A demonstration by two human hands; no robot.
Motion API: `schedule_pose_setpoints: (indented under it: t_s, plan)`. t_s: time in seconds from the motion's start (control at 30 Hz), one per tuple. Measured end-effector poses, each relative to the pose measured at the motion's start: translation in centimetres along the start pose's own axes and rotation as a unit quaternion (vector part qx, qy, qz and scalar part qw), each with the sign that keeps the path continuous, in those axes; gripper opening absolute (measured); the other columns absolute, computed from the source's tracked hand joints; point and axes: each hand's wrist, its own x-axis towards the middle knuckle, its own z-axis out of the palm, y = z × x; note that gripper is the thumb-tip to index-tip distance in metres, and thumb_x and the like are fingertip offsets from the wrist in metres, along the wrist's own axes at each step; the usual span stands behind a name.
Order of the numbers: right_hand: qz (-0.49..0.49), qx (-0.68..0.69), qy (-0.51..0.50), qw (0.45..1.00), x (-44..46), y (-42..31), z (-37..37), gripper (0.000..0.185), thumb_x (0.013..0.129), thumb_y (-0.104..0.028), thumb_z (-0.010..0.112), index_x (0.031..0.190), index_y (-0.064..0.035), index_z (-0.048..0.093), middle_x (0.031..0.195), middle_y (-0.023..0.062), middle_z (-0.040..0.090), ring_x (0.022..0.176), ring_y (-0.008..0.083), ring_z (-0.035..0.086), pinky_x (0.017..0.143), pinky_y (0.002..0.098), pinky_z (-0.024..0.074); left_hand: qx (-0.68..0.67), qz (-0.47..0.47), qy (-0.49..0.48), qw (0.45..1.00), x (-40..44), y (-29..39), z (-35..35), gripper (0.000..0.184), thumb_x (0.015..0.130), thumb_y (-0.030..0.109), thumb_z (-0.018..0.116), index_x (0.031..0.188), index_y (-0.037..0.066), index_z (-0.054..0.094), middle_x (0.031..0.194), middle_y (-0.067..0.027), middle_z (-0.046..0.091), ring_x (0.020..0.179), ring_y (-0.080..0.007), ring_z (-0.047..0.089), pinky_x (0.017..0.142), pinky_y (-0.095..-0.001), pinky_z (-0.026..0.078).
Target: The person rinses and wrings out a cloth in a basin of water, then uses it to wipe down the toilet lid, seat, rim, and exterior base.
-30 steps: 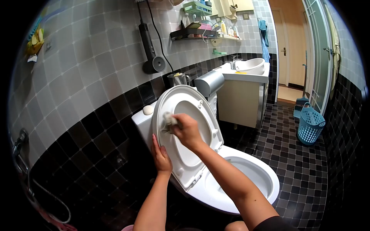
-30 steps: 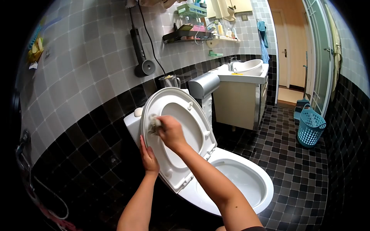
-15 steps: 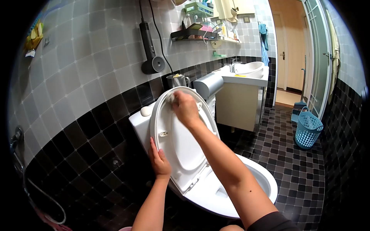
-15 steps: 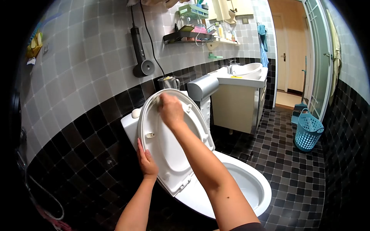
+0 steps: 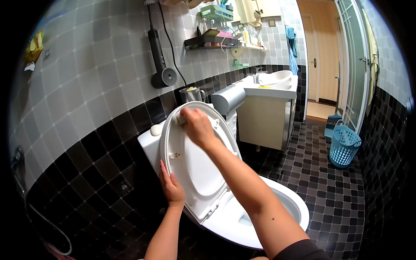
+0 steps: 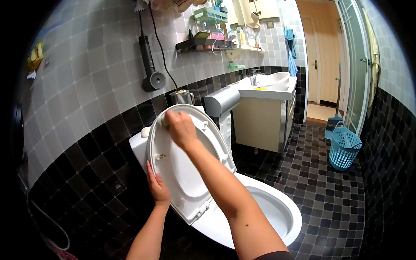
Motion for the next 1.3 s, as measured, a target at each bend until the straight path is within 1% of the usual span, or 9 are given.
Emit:
schedule_pose_setpoints:
  t_s: [0.17,0.4,0.6,0.83,0.9,1.03,1.1,1.23,1.3]
  plan:
    - [0.089,-0.109,-0.066,0.988,-1.1,7.7,-1.2,0.020,0.075,-0.002,0.058,0.094,-0.0075,0.056,0.079,0.0190,0.064,0.080,0.0402,0.062,0.072,0.0488,0.0486,-0.006,-0.017,-0.002,1.000,0.1,0.6,-0.2,0.049,0.101,0.015,0.034,0.147,0.002,0.026,0.145,-0.0225,0.036,0.131,-0.0364,0.039,0.108,-0.0404,0.034]
    - [0.166,-0.101,-0.137,0.971,-2.2,8.2,-2.2,0.024,0.075,0.002,0.056,0.098,-0.0040,0.055,0.084,0.0230,0.065,0.084,0.0407,0.062,0.075,0.0465,0.0485,0.006,0.017,0.029,0.999,0.0,0.4,0.2,0.049,0.099,0.013,0.039,0.146,0.001,0.028,0.137,-0.0242,0.041,0.124,-0.0391,0.044,0.103,-0.0418,0.039]
    - [-0.051,-0.053,-0.060,0.995,-0.5,6.0,-0.4,0.021,0.074,0.003,0.056,0.094,-0.0043,0.053,0.086,0.0146,0.065,0.087,0.0344,0.059,0.078,0.0435,0.0469,0.031,0.026,0.030,0.999,-0.1,-0.3,0.3,0.048,0.100,0.014,0.038,0.145,0.000,0.028,0.139,-0.0249,0.039,0.125,-0.0400,0.043,0.104,-0.0421,0.038]
    - [-0.056,-0.226,-0.118,0.965,-3.8,8.8,-3.1,0.008,0.080,-0.005,0.052,0.088,-0.0051,0.052,0.079,0.0125,0.064,0.081,0.0301,0.060,0.073,0.0398,0.0479,0.029,-0.001,0.003,1.000,0.0,0.7,-0.4,0.050,0.100,0.016,0.037,0.147,0.002,0.026,0.140,-0.0250,0.039,0.125,-0.0402,0.043,0.104,-0.0428,0.037]
    - [-0.014,-0.222,-0.171,0.960,-2.9,7.3,-4.4,0.012,0.080,-0.003,0.053,0.091,-0.0031,0.053,0.081,0.0167,0.065,0.079,0.0334,0.062,0.073,0.0425,0.0497,0.035,-0.015,-0.012,0.999,0.2,0.8,-0.5,0.050,0.101,0.019,0.035,0.147,0.004,0.025,0.143,-0.0247,0.036,0.129,-0.0396,0.040,0.107,-0.0420,0.035]
    - [0.206,-0.209,-0.262,0.919,-1.9,7.3,-6.6,0.023,0.081,-0.006,0.056,0.100,0.0057,0.049,0.088,0.0289,0.064,0.089,0.0429,0.063,0.076,0.0496,0.0508,0.041,-0.025,-0.016,0.999,-0.1,0.7,-0.4,0.051,0.099,0.015,0.037,0.148,0.004,0.023,0.144,-0.0245,0.035,0.129,-0.0400,0.040,0.107,-0.0424,0.035]
    - [0.266,-0.139,-0.198,0.933,-3.8,9.2,-8.0,0.025,0.083,-0.008,0.057,0.103,0.0045,0.049,0.090,0.0284,0.064,0.090,0.0446,0.062,0.077,0.0503,0.0496,0.035,-0.034,-0.013,0.999,0.0,0.9,-0.4,0.051,0.099,0.015,0.037,0.147,0.003,0.024,0.144,-0.0248,0.035,0.130,-0.0398,0.040,0.107,-0.0423,0.035]
    - [0.287,-0.112,-0.151,0.939,-6.3,10.7,-8.1,0.025,0.084,-0.010,0.057,0.104,0.0020,0.049,0.090,0.0283,0.064,0.088,0.0455,0.062,0.078,0.0502,0.0487,-0.001,-0.044,-0.020,0.999,-0.2,0.5,-0.2,0.051,0.100,0.015,0.036,0.147,0.002,0.024,0.144,-0.0248,0.035,0.130,-0.0395,0.039,0.107,-0.0420,0.034]
    - [0.228,-0.026,-0.114,0.967,-5.5,8.8,-6.8,0.025,0.083,-0.009,0.058,0.106,-0.0004,0.049,0.089,0.0291,0.063,0.087,0.0456,0.062,0.078,0.0498,0.0484,0.018,0.002,0.005,1.000,-0.1,0.5,-0.1,0.050,0.100,0.015,0.036,0.147,0.002,0.025,0.143,-0.0243,0.036,0.130,-0.0391,0.040,0.108,-0.0415,0.034]
